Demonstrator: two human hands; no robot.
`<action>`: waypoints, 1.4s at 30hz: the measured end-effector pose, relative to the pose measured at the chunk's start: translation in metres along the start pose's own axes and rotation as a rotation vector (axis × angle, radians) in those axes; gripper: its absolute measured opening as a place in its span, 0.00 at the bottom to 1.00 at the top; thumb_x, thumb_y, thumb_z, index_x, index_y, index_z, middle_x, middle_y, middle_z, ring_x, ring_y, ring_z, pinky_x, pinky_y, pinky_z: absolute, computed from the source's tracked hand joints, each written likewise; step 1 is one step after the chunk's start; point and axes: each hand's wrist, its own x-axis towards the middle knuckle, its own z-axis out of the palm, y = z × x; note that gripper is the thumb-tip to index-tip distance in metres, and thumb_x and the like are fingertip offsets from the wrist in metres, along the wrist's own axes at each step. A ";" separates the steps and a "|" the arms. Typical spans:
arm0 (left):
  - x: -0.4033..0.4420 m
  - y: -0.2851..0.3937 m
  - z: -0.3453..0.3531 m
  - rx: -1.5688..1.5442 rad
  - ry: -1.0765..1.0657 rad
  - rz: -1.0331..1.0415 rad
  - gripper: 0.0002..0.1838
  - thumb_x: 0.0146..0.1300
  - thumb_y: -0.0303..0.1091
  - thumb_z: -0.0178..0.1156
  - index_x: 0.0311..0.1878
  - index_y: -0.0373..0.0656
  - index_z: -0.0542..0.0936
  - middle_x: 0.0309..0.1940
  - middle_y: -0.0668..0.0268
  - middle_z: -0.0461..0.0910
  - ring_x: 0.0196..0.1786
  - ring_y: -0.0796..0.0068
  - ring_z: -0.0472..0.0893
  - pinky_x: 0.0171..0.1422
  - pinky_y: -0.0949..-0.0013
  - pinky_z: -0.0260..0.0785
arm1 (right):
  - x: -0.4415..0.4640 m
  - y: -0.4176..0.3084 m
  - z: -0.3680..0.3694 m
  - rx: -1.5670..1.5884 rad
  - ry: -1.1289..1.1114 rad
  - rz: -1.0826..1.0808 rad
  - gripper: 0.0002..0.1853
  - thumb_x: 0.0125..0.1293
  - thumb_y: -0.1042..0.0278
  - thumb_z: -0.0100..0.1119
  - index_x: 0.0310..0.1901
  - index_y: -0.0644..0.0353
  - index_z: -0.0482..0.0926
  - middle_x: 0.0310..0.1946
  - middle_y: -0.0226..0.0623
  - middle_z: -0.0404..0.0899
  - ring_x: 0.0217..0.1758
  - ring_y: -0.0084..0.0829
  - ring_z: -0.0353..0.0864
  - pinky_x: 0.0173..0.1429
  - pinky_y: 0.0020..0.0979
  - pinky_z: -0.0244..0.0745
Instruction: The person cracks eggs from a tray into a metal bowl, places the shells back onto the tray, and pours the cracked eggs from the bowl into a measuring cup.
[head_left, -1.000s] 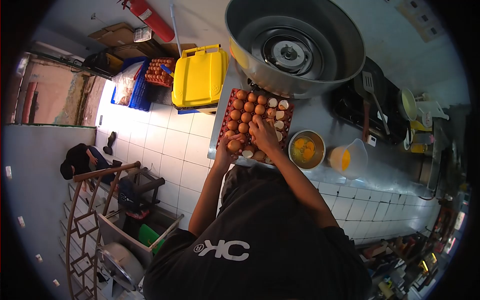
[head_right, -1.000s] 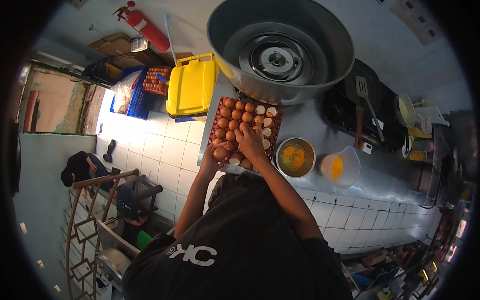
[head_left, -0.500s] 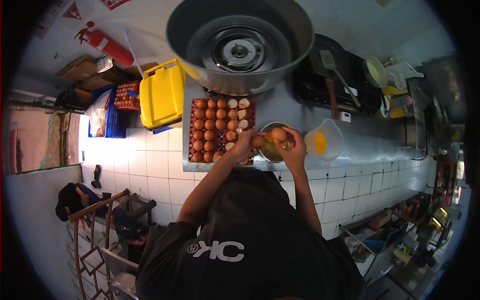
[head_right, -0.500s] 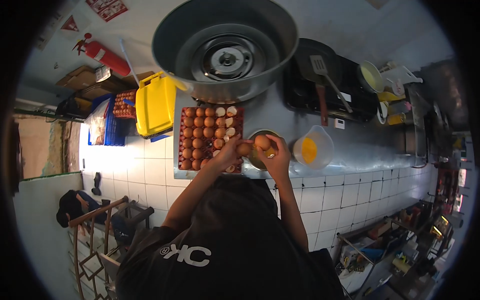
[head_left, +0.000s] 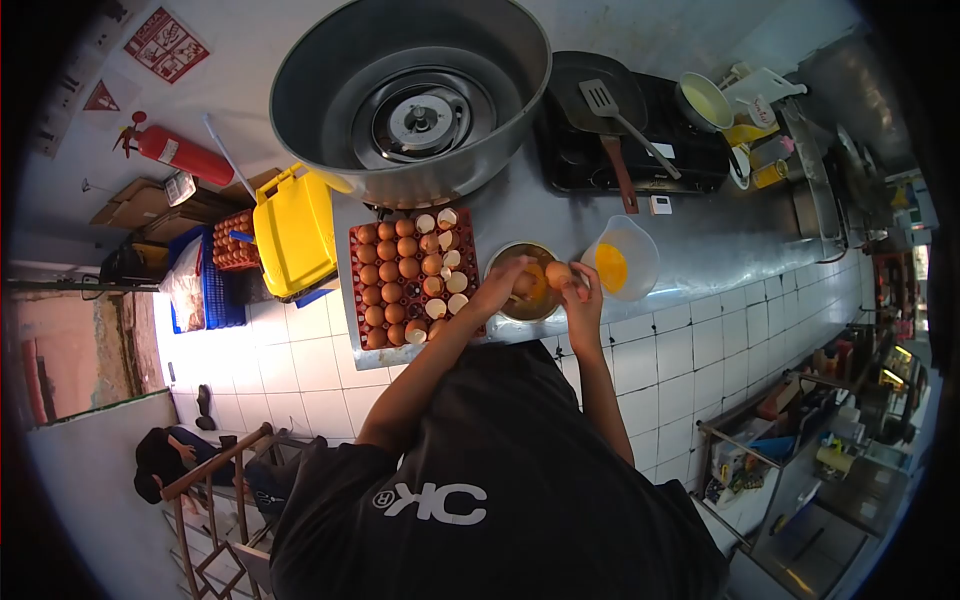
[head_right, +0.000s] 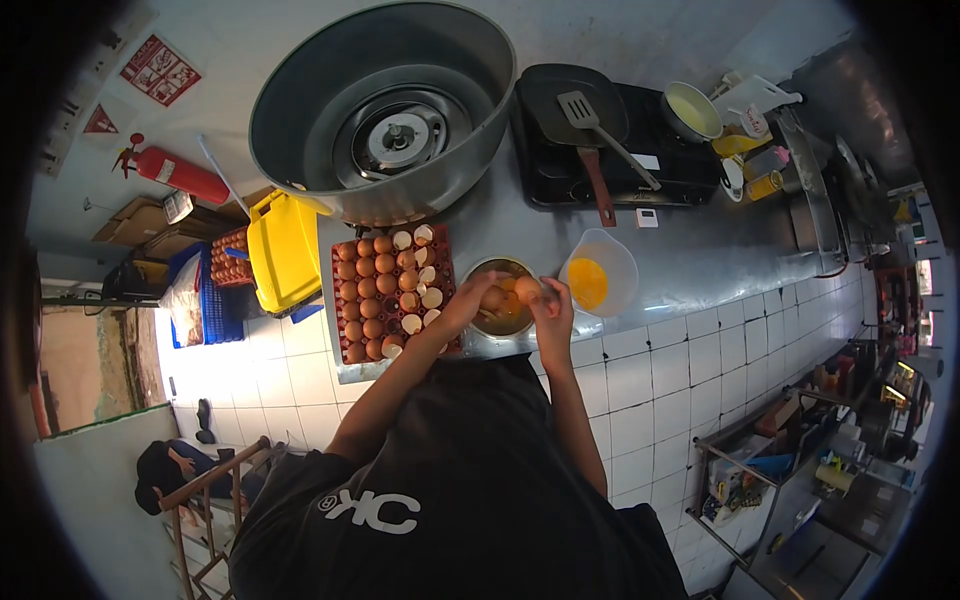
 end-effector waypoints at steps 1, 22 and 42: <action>-0.003 0.000 -0.001 0.168 0.085 0.155 0.28 0.79 0.56 0.53 0.73 0.50 0.75 0.48 0.68 0.84 0.42 0.73 0.84 0.49 0.68 0.76 | 0.001 -0.002 -0.001 0.007 0.007 -0.003 0.19 0.73 0.72 0.63 0.63 0.58 0.75 0.57 0.41 0.81 0.59 0.37 0.85 0.62 0.34 0.82; -0.010 -0.009 0.003 0.875 0.380 0.264 0.28 0.58 0.52 0.74 0.56 0.44 0.84 0.35 0.48 0.88 0.42 0.49 0.89 0.51 0.53 0.82 | 0.016 0.049 -0.003 -0.659 -0.197 -0.239 0.23 0.62 0.72 0.75 0.59 0.66 0.82 0.37 0.44 0.91 0.37 0.26 0.92 0.46 0.28 0.86; -0.001 -0.026 0.002 0.955 0.419 0.245 0.28 0.57 0.52 0.72 0.57 0.48 0.83 0.35 0.49 0.88 0.41 0.46 0.88 0.48 0.49 0.82 | 0.014 0.061 0.006 -0.968 -0.133 -0.407 0.25 0.57 0.64 0.73 0.57 0.62 0.82 0.34 0.53 0.88 0.38 0.50 0.90 0.43 0.44 0.87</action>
